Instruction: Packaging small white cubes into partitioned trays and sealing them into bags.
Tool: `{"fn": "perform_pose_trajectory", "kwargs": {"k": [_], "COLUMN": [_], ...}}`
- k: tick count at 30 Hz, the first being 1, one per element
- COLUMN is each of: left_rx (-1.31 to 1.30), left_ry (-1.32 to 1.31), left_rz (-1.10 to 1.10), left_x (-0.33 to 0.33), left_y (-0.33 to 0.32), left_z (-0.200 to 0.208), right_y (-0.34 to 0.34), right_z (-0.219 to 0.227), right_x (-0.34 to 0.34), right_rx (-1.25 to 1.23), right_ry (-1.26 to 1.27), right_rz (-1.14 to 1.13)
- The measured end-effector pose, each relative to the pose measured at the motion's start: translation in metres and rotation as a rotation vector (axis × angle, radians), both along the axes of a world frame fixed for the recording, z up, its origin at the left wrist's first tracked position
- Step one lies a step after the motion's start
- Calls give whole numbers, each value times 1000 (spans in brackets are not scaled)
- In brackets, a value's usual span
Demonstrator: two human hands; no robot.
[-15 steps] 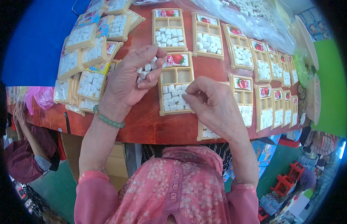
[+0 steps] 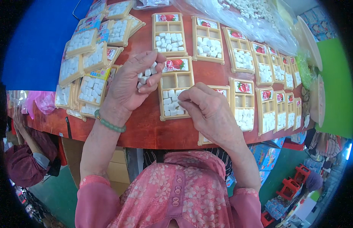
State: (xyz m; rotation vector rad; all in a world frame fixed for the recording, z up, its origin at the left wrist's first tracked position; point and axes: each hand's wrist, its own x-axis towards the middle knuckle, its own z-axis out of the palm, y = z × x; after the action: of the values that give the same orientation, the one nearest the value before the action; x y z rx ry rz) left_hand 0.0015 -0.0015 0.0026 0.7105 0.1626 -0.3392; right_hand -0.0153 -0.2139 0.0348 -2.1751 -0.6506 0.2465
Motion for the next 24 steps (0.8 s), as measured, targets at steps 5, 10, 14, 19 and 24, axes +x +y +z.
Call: {"fn": "perform_pose_trajectory", "kwargs": {"k": [5, 10, 14, 19, 24], "left_rx": [-12, 23, 62, 135, 170], "left_ry": [10, -5, 2, 8, -19], "left_rz": [9, -23, -31, -65, -91], "left_x": [0, -1, -1, -1, -2], "left_y": [0, -3, -4, -8, -10], "left_z": [-4, -4, -5, -3, -3], "right_y": [3, 8, 9, 10, 16], "right_z": [1, -3, 0, 2, -4], "right_x": [4, -1, -2, 3, 4], "right_rx": [-6, -48, -168, -120, -197], "right_ry": [-54, -99, -130, -73, -171], "right_rz": [20, 70, 60, 3, 17]}}
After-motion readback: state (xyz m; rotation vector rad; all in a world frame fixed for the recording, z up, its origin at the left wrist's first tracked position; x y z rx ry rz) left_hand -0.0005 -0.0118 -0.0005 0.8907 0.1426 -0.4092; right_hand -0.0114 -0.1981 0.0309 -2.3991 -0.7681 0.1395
